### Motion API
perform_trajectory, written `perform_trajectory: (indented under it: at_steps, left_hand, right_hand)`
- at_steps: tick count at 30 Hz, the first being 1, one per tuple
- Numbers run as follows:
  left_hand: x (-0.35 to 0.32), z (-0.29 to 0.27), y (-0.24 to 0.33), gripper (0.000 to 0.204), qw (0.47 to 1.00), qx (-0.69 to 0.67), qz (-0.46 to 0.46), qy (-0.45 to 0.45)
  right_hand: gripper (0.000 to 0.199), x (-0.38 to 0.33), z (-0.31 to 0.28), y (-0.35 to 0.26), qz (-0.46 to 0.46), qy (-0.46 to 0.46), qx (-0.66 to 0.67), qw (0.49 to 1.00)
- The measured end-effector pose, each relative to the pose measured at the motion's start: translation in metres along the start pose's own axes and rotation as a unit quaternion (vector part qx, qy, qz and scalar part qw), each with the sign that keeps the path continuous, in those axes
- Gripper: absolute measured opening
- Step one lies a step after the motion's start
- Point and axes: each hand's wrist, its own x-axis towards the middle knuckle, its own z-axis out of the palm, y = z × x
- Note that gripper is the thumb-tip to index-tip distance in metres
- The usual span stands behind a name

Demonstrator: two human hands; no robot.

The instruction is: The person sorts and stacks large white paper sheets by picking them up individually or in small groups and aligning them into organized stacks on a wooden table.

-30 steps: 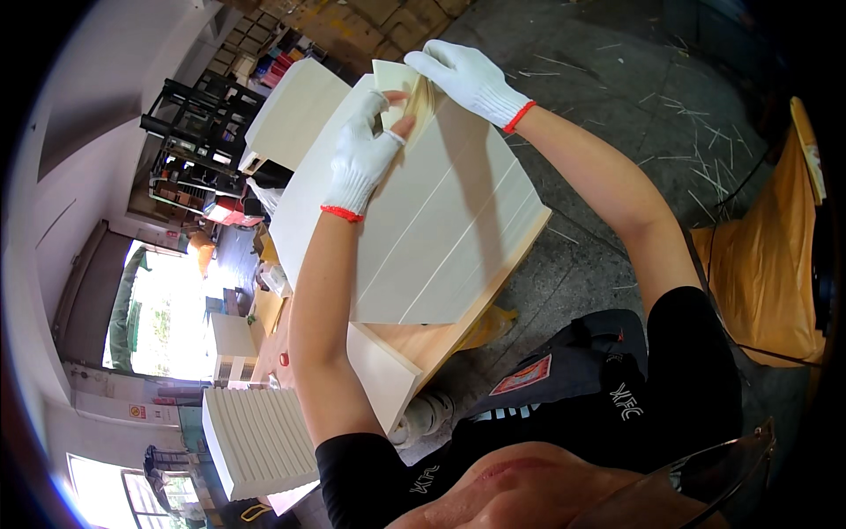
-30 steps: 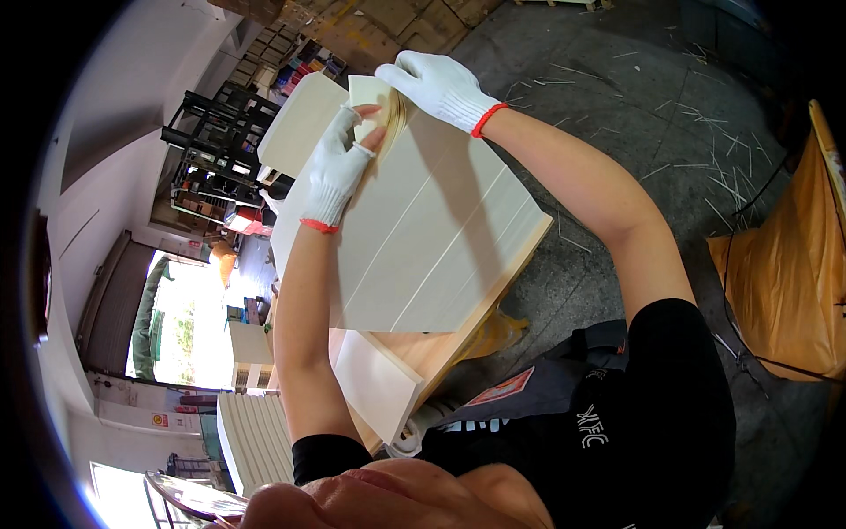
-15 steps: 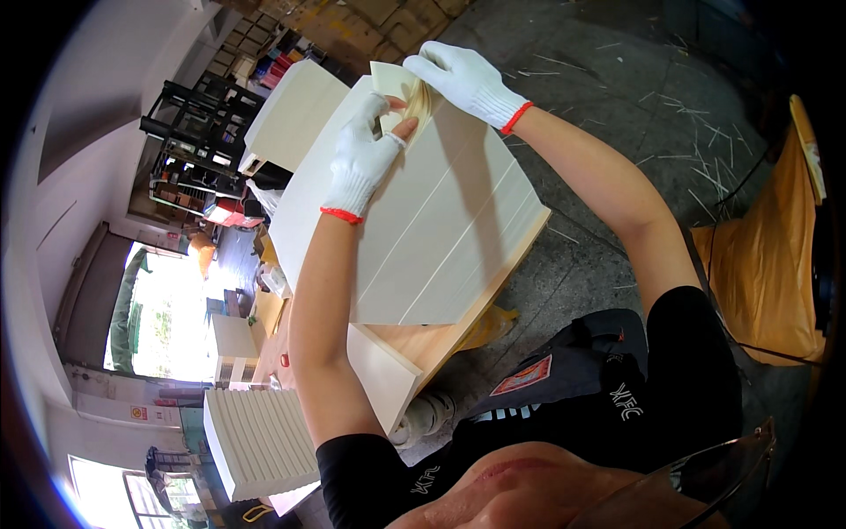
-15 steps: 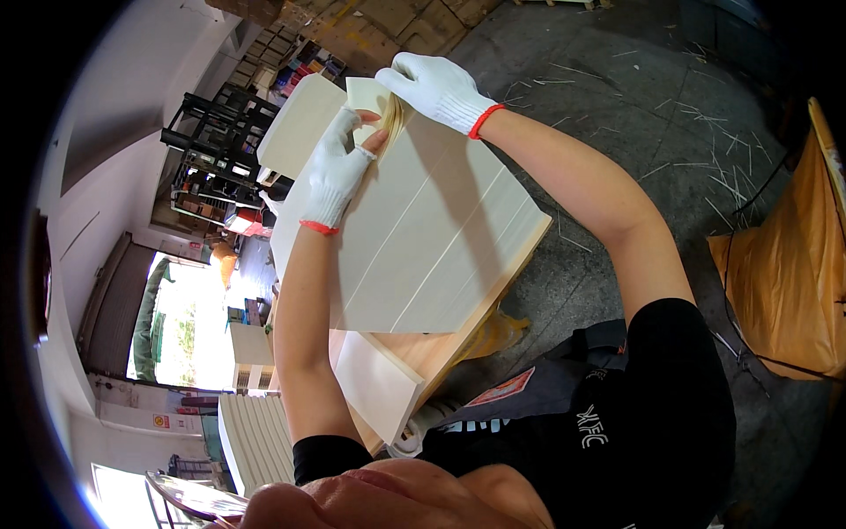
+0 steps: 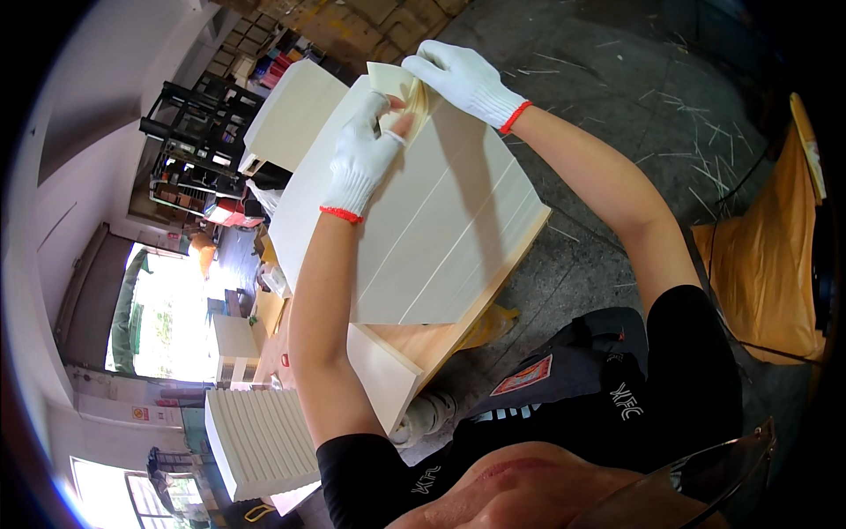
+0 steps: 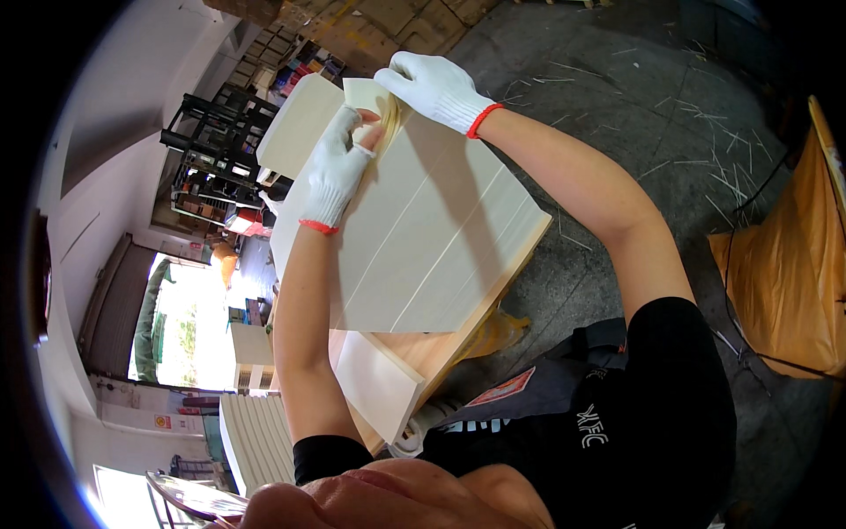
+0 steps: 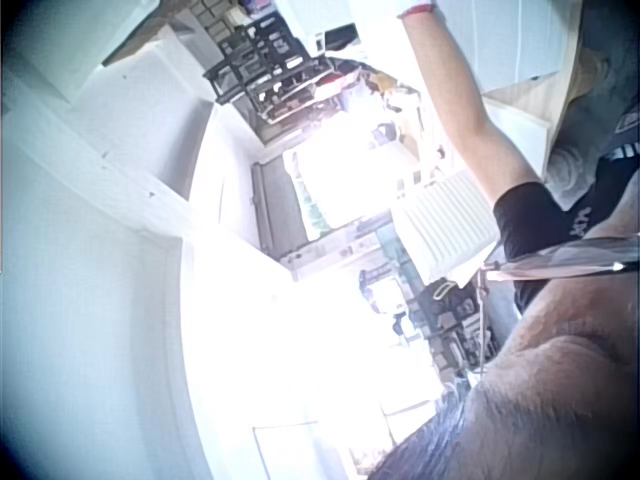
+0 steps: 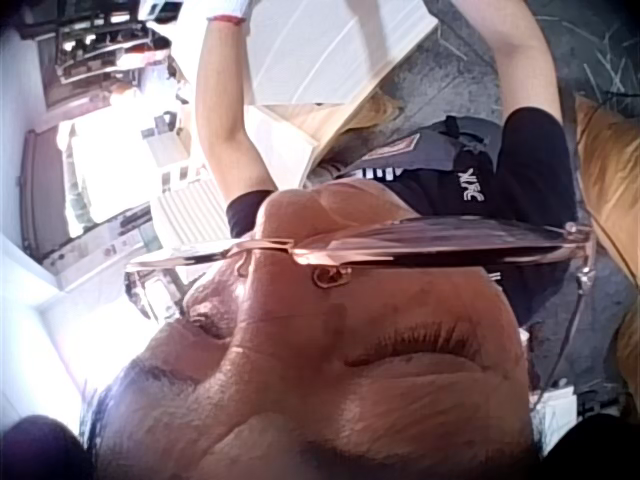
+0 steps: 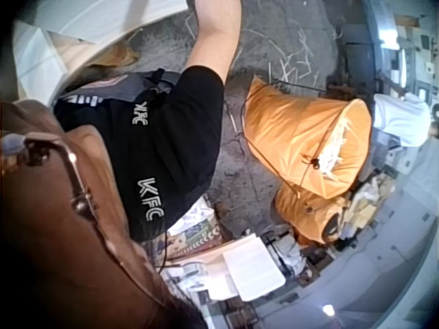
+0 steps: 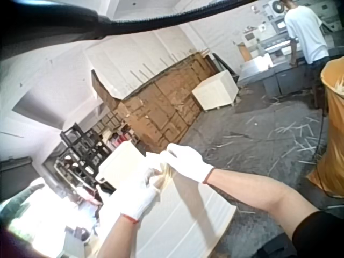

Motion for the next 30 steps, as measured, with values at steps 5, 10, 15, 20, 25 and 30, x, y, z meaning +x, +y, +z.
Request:
perform_trajectory:
  at_steps: [5,10,15,20,25,30]
  left_hand:
    - [0.004,0.000,-0.014,0.039,0.996,0.070,0.046,0.019]
    - [0.000,0.001,0.000,0.035,1.000,0.007,0.010,0.001]
    - [-0.003,0.002,-0.005,0.043,0.997,-0.008,0.042,0.071]
    - [0.001,0.005,0.000,0.036,0.994,0.004,0.056,0.091]
    - [-0.002,-0.002,-0.003,0.032,0.999,0.014,0.041,0.031]
    - [0.001,-0.003,-0.009,0.030,0.997,0.017,0.074,0.027]
  right_hand:
    - [0.043,0.001,-0.001,-0.003,0.009,-0.013,-0.010,1.000]
    - [0.056,-0.002,-0.011,-0.005,0.015,-0.027,0.002,1.000]
    - [0.064,0.003,-0.040,-0.004,-0.008,-0.084,-0.276,0.958]
    - [0.043,0.016,-0.044,0.006,-0.329,-0.075,-0.378,0.862]
    - [0.046,0.030,-0.030,-0.011,-0.166,-0.184,-0.266,0.932]
    - [0.051,0.017,-0.013,0.008,-0.057,-0.116,-0.085,0.988]
